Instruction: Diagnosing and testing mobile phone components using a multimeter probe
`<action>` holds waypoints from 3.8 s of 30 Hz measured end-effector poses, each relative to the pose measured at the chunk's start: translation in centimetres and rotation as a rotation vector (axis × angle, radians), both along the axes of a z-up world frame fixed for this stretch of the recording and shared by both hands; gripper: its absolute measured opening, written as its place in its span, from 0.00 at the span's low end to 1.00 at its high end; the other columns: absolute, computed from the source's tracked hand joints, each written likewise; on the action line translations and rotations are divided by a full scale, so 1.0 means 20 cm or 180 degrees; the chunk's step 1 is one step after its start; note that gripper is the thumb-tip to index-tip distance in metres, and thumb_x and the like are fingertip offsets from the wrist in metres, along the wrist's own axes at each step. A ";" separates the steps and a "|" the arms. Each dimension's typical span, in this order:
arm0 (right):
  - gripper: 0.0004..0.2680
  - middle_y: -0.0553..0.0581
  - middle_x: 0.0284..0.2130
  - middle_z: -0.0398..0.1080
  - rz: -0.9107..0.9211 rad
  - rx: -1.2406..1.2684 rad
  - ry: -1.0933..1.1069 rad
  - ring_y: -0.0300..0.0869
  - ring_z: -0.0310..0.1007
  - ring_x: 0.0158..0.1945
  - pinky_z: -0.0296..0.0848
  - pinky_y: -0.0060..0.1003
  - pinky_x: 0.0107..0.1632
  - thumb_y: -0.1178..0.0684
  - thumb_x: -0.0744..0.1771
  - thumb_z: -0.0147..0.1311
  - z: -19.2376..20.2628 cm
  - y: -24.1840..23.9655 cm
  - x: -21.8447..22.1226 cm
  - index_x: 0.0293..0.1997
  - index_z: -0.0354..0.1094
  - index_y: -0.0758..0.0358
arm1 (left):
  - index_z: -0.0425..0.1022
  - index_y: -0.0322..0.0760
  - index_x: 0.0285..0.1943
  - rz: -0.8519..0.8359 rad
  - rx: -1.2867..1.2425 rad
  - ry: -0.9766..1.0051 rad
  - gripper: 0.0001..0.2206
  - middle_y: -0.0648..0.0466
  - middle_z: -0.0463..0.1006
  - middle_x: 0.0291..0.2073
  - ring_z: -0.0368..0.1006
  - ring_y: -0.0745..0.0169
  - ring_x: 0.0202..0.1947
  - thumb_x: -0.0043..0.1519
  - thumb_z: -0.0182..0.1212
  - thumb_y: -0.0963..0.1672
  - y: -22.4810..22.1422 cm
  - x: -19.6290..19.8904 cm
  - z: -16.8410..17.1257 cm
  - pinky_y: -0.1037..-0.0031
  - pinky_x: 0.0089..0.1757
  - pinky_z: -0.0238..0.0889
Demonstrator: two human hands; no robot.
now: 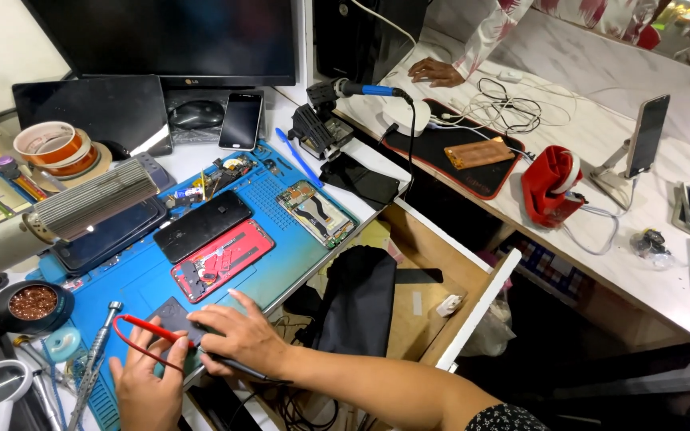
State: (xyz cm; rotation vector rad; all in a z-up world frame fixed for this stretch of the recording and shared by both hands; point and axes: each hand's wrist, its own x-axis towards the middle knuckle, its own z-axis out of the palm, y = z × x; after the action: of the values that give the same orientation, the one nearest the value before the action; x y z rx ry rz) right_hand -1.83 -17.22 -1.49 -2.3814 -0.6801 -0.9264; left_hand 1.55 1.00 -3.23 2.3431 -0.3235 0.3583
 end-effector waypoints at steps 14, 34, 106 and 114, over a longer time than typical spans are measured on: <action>0.06 0.63 0.64 0.65 -0.0063 0.0002 0.0047 0.55 0.70 0.65 0.53 0.63 0.72 0.52 0.67 0.53 -0.01 0.01 -0.01 0.33 0.63 0.59 | 0.85 0.49 0.46 0.0080 0.0034 0.0048 0.10 0.58 0.74 0.66 0.61 0.57 0.72 0.62 0.62 0.50 0.01 0.01 -0.03 0.46 0.66 0.40; 0.06 0.64 0.65 0.64 0.0007 0.0007 -0.0003 0.57 0.69 0.66 0.53 0.64 0.71 0.53 0.67 0.54 -0.03 0.00 0.01 0.33 0.62 0.59 | 0.84 0.46 0.46 -0.0009 0.0001 0.0095 0.10 0.55 0.74 0.65 0.59 0.53 0.74 0.63 0.61 0.48 0.01 0.00 0.01 0.53 0.64 0.41; 0.06 0.63 0.69 0.60 0.0090 -0.0132 0.0178 0.58 0.64 0.70 0.44 0.72 0.70 0.49 0.63 0.55 -0.16 -0.01 0.07 0.34 0.63 0.56 | 0.82 0.44 0.47 0.0042 -0.0145 0.0035 0.10 0.57 0.71 0.66 0.56 0.50 0.74 0.64 0.59 0.48 -0.02 -0.01 0.05 0.44 0.67 0.31; 0.06 0.62 0.68 0.61 -0.0065 -0.0174 0.0246 0.54 0.58 0.71 0.36 0.67 0.70 0.49 0.67 0.55 -0.06 0.00 0.03 0.34 0.66 0.56 | 0.83 0.46 0.43 -0.0067 -0.0397 -0.0078 0.07 0.48 0.75 0.61 0.59 0.31 0.68 0.63 0.63 0.48 -0.06 -0.06 0.15 0.26 0.60 0.39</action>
State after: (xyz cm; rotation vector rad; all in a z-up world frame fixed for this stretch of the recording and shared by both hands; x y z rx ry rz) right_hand -1.23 -17.15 -2.78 -2.4628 -0.6606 -0.8293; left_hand 0.44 -0.11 -0.22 2.2131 -0.3279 0.3862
